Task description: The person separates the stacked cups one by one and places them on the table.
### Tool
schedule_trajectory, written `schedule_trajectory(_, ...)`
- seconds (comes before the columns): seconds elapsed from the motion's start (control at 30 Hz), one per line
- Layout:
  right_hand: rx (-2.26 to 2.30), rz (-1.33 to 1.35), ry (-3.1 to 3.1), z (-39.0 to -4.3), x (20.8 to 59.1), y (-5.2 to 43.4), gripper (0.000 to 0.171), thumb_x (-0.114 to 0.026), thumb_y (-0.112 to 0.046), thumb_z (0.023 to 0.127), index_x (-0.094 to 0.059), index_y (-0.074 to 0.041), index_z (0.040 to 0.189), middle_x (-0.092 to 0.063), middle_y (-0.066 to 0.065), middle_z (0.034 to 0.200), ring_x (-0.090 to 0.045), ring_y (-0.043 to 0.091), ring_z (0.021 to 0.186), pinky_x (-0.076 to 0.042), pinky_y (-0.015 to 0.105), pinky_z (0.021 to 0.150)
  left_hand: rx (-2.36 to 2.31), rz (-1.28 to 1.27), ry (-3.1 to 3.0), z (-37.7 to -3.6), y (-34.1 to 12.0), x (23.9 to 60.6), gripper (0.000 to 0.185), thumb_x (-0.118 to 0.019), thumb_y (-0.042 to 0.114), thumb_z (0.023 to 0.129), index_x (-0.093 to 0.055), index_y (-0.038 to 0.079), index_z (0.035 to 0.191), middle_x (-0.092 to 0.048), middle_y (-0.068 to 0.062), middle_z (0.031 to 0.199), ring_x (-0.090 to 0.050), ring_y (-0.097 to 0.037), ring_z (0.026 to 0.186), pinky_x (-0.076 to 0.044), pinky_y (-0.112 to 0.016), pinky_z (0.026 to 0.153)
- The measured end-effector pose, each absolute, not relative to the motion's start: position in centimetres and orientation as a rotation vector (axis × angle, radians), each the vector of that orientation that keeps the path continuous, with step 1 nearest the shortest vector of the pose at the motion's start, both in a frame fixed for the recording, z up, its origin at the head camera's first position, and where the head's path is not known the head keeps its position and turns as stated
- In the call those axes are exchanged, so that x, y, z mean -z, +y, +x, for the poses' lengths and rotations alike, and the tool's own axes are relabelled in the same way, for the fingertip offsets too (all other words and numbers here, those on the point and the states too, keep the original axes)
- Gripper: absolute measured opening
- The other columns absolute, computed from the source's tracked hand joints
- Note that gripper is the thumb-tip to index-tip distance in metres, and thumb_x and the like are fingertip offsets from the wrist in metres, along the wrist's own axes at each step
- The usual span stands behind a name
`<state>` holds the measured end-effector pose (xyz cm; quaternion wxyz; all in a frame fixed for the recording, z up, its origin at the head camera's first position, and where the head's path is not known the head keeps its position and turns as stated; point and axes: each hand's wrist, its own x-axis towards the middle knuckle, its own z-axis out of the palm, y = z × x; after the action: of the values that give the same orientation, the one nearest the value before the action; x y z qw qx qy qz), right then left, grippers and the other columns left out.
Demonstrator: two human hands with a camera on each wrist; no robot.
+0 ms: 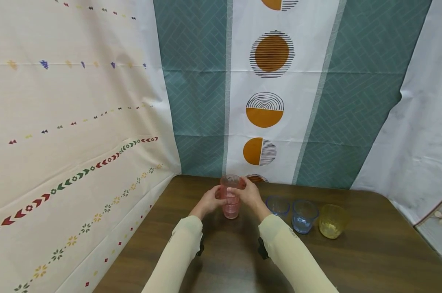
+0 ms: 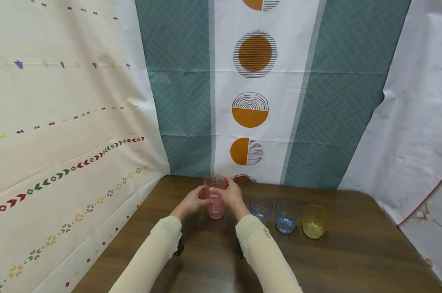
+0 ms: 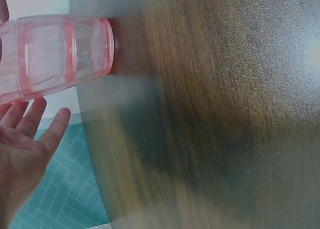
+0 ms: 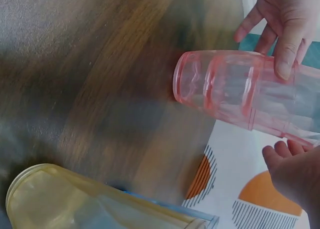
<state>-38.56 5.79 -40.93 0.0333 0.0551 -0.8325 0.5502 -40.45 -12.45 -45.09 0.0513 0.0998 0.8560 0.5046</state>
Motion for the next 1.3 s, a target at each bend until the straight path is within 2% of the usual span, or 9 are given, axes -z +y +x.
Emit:
schedule_trajectory(0.3, -1.711, 0.173, -2.471, -38.3, 40.2, 5.8, 0.077, -0.078, -0.03, 0.087, -0.04, -0.003, 0.148, -0.053, 0.021, 0.141, -0.053, 0.037, 0.125, -0.045, 0.051, 0.103, -1.562, 0.357, 2.609, -40.5, -12.4, 45.3, 0.073, -0.078, 0.03, 0.088, -0.042, 0.007, 0.147, -0.054, -0.015, 0.141, -0.051, -0.031, 0.129, -0.044, -0.049, 0.105)
schedule_trajectory(0.57, -1.806, 0.206, -2.393, -37.8, 38.8, 6.5, 0.08, -0.078, -0.032, 0.087, -0.038, -0.004, 0.15, -0.048, 0.019, 0.146, -0.049, 0.036, 0.131, -0.042, 0.048, 0.106, -1.592, 0.374, 2.588, -40.3, -12.3, 45.0, 0.073, -0.078, 0.029, 0.088, -0.042, 0.006, 0.147, -0.053, -0.016, 0.142, -0.05, -0.033, 0.131, -0.042, -0.051, 0.106)
schedule_trajectory(0.8, -1.828, 0.247, -2.376, -37.3, 38.0, 7.3, 0.079, -0.08, -0.029, 0.086, -0.04, -0.003, 0.149, -0.049, 0.019, 0.145, -0.05, 0.034, 0.131, -0.043, 0.047, 0.106, -1.59, 0.405, 2.595, -40.5, -12.2, 45.4, 0.071, -0.077, 0.025, 0.088, -0.042, 0.004, 0.146, -0.052, -0.016, 0.143, -0.05, -0.033, 0.131, -0.042, -0.049, 0.106)
schedule_trajectory(1.3, -1.835, 0.392, -2.407, -35.8, 36.1, 9.2, 0.084, -0.08, -0.03, 0.086, -0.034, -0.004, 0.152, -0.046, 0.014, 0.148, -0.047, 0.033, 0.133, -0.043, 0.049, 0.105, -1.521, 0.371, 2.643, -40.6, -12.4, 45.5, 0.073, -0.078, 0.031, 0.087, -0.043, 0.005, 0.146, -0.051, -0.016, 0.143, -0.048, -0.034, 0.132, -0.042, -0.051, 0.106)
